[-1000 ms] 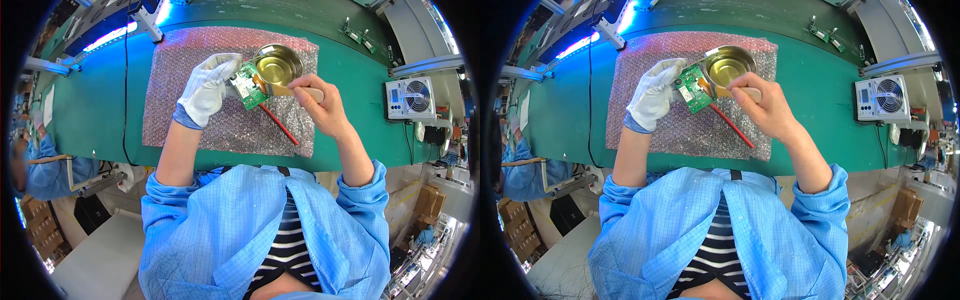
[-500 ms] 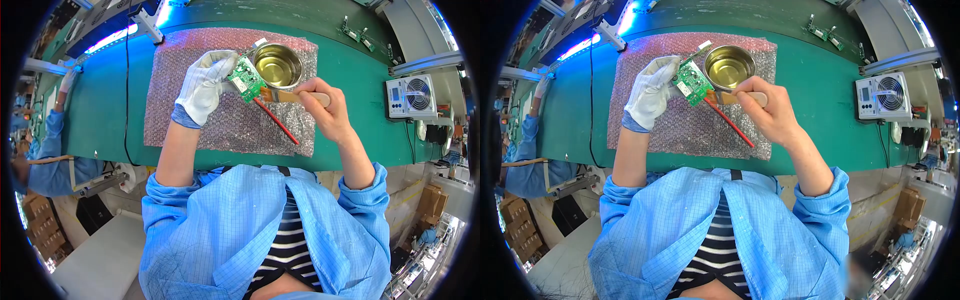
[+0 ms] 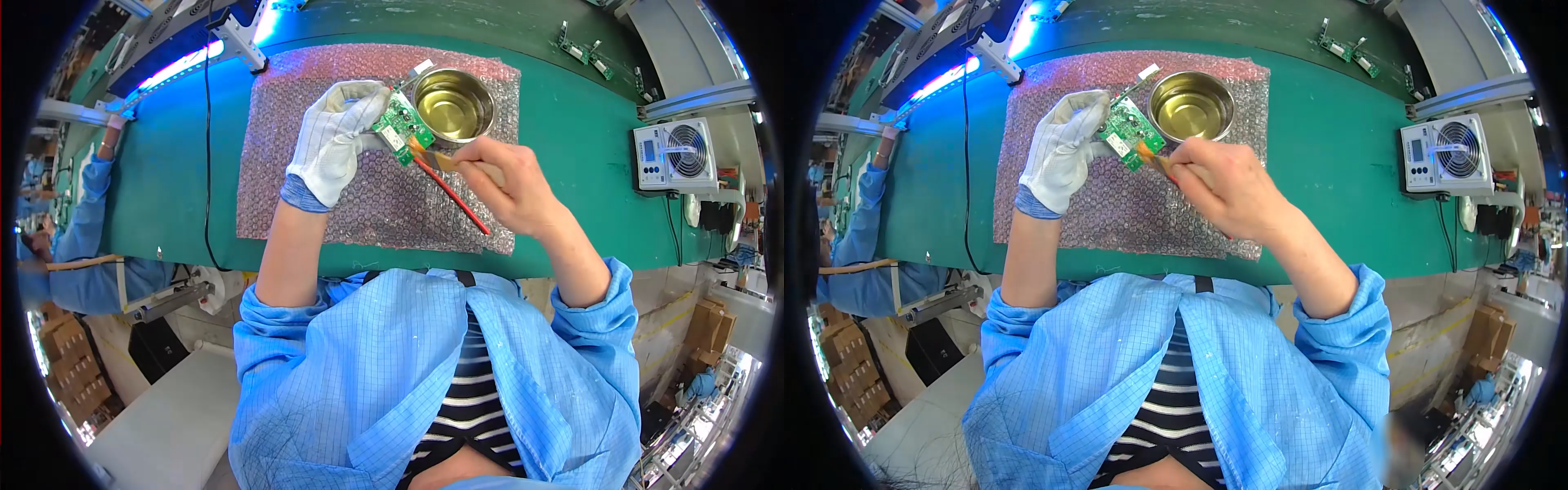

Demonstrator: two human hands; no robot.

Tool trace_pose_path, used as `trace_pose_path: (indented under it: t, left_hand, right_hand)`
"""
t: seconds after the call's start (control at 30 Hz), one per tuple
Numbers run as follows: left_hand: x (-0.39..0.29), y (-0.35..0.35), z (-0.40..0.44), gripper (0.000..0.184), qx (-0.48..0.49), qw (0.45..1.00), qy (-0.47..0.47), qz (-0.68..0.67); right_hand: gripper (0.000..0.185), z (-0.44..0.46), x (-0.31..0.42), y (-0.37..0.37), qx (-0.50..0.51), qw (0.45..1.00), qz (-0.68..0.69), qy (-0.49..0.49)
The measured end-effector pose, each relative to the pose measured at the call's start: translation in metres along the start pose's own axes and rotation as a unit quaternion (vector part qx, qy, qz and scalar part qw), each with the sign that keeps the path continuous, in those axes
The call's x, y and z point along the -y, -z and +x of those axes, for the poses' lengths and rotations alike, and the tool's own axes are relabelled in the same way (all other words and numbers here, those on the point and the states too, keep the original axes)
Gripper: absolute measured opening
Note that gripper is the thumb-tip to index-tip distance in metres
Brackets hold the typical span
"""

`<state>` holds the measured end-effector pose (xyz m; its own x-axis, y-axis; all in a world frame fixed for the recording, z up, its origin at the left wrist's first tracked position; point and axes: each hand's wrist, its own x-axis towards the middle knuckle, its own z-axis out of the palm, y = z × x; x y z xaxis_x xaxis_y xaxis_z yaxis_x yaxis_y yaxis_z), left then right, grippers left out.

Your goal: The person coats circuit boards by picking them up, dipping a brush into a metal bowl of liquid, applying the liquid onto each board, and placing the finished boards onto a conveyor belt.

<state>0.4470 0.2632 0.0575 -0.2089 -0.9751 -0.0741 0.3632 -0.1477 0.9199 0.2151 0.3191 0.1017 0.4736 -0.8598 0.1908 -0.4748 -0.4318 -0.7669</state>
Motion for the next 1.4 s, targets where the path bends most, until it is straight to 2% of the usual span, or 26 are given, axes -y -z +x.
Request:
trace_pose_path:
  t: [0.13, 0.2, 0.33, 0.4, 0.47, 0.53, 0.57, 0.8, 0.9, 0.93, 1.0, 1.03, 1.13, 1.2, 1.27, 1.33, 1.4]
  left_hand:
    - [-0.002, -0.005, 0.002, 0.033, 0.013, 1.0, -0.02, 0.005]
    - [-0.005, -0.01, 0.002, 0.035, 0.019, 0.999, 0.023, 0.021]
    - [-0.007, -0.007, 0.0, 0.035, 0.011, 1.0, -0.014, 0.02]
    - [-0.004, 0.002, 0.0, 0.034, 0.008, 1.0, -0.008, 0.025]
    - [-0.001, 0.006, 0.001, 0.034, 0.01, 1.0, -0.003, 0.017]
    - [0.002, 0.005, 0.002, 0.034, 0.016, 1.0, 0.0, 0.01]
    - [0.002, 0.004, 0.003, 0.035, 0.031, 0.999, 0.01, 0.0]
    - [0.004, 0.01, 0.001, 0.034, 0.017, 1.0, 0.0, -0.017]
    - [0.005, 0.012, 0.003, 0.032, 0.016, 0.999, 0.0, -0.041]
    - [0.006, 0.011, 0.004, 0.032, 0.017, 0.999, -0.001, -0.042]
    - [0.006, 0.008, 0.006, 0.03, -0.004, 0.995, -0.023, -0.098]
    - [0.006, 0.006, 0.006, 0.03, -0.004, 0.995, -0.024, -0.097]
    - [0.007, 0.004, 0.005, 0.027, -0.038, 0.995, -0.031, -0.09]
    - [0.008, 0.004, 0.005, 0.029, -0.046, 0.993, -0.034, -0.103]
    - [0.007, 0.001, 0.004, 0.03, -0.044, 0.993, -0.042, -0.097]
    - [0.006, -0.001, 0.005, 0.03, -0.043, 0.994, -0.052, -0.09]
    - [0.008, 0.0, 0.006, 0.024, -0.079, 0.993, -0.058, -0.072]
  right_hand:
    - [0.011, 0.005, 0.006, 0.008, -0.072, 0.996, 0.047, -0.018]
    - [0.013, 0.015, 0.005, 0.001, -0.14, 0.988, 0.056, 0.028]
    - [0.014, 0.008, -0.007, -0.005, -0.082, 0.996, 0.018, 0.031]
    - [0.016, -0.002, -0.011, 0.007, -0.009, 0.999, 0.027, -0.035]
    - [0.017, -0.004, -0.017, 0.013, -0.038, 0.998, 0.054, -0.011]
    - [0.018, -0.002, -0.014, 0.021, -0.12, 0.98, 0.146, -0.053]
    - [0.021, 0.003, -0.015, 0.016, -0.158, 0.972, 0.172, -0.025]
    - [0.02, -0.002, -0.026, 0.012, -0.05, 0.973, 0.202, -0.101]
    - [0.018, -0.008, -0.026, 0.006, -0.102, 0.964, 0.226, -0.094]
    - [0.018, -0.009, -0.025, 0.002, -0.102, 0.964, 0.225, -0.095]
    - [0.017, -0.008, -0.022, -0.012, -0.189, 0.972, 0.13, -0.057]
    - [0.016, -0.009, -0.026, -0.019, -0.192, 0.977, 0.084, -0.034]
    - [0.016, -0.012, -0.021, -0.025, -0.178, 0.977, 0.109, -0.042]
    - [0.014, -0.008, -0.02, -0.024, -0.209, 0.97, 0.118, -0.042]
    - [0.011, 0.0, -0.02, -0.027, -0.309, 0.936, 0.159, -0.052]
    - [0.009, 0.002, -0.019, -0.031, -0.306, 0.942, 0.123, -0.06]
    - [0.01, -0.001, -0.016, -0.036, -0.247, 0.961, 0.104, -0.065]
